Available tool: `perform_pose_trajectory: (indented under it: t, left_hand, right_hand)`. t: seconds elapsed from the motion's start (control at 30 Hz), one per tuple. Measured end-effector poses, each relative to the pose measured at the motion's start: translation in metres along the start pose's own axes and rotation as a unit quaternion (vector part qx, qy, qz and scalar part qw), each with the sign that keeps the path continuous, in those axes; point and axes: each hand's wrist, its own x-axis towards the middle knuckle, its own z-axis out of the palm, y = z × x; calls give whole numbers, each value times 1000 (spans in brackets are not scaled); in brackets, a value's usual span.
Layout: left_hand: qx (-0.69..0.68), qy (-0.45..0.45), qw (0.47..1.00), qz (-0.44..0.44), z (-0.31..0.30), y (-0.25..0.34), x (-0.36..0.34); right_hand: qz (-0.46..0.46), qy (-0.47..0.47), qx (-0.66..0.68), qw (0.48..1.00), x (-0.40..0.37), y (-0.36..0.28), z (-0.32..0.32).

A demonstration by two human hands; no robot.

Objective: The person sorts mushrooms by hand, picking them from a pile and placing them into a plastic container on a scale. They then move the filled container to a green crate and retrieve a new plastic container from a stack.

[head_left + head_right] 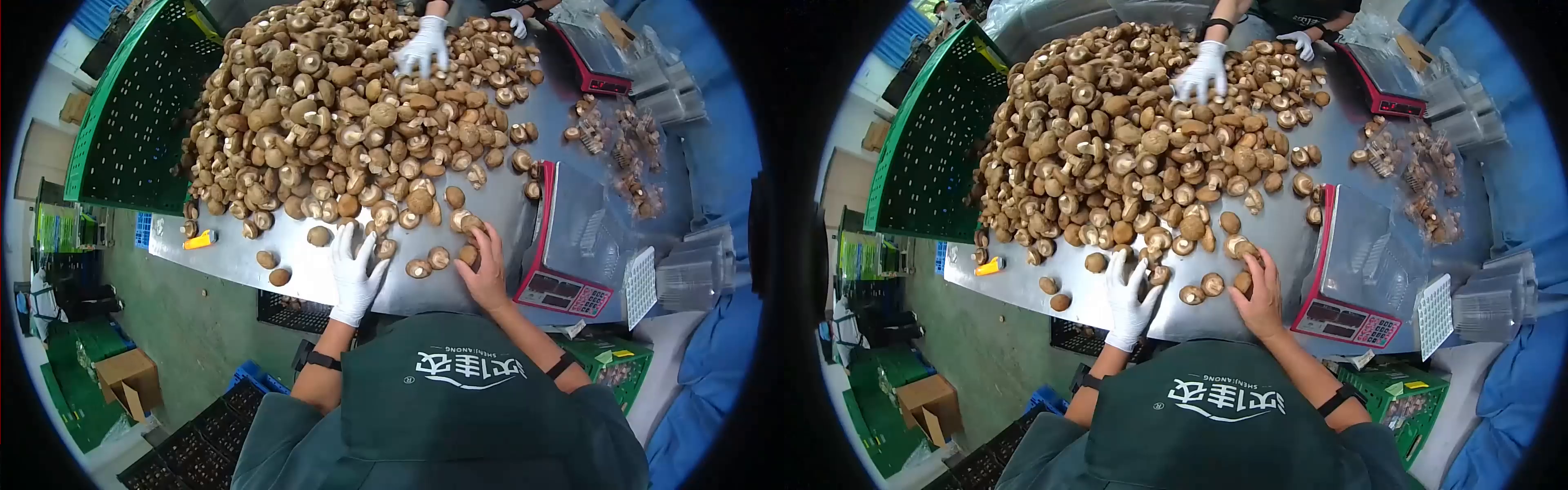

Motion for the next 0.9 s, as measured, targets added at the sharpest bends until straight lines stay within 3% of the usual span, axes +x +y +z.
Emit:
perform_pose_trajectory:
  t: [0.13, 0.23, 0.3, 0.43, 0.67, 0.7, 0.77, 0.9]
  left_hand:
    - [28, 22, 999, -38, -4, -2, -8]
    - [44, 36, 996, -67, -3, -7, -11]
    - [-24, 62, 994, -89, 2, -11, -8]
    - [-26, 90, 991, -95, 10, -1, 8]
    - [-30, -92, 995, -16, 30, 53, 27]
    - [-13, -73, 996, 51, 40, 49, 24]
    - [11, -132, 991, 35, 34, 62, 22]
    - [33, -150, 987, 44, 29, 47, 22]
  right_hand:
    - [-27, -10, -61, 998, 2, -3, -3]
    - [-107, -59, -118, 985, 2, -3, -3]
    - [-188, -97, -169, 963, 2, -9, -1]
    - [-184, -74, -195, 960, 12, -20, 12]
    - [-195, -66, -176, 963, 39, -19, 39]
    - [-201, -67, -171, 962, 35, -16, 37]
    - [-146, -109, -177, 967, 29, -11, 35]
    - [-136, -47, -119, 982, 38, -27, 28]
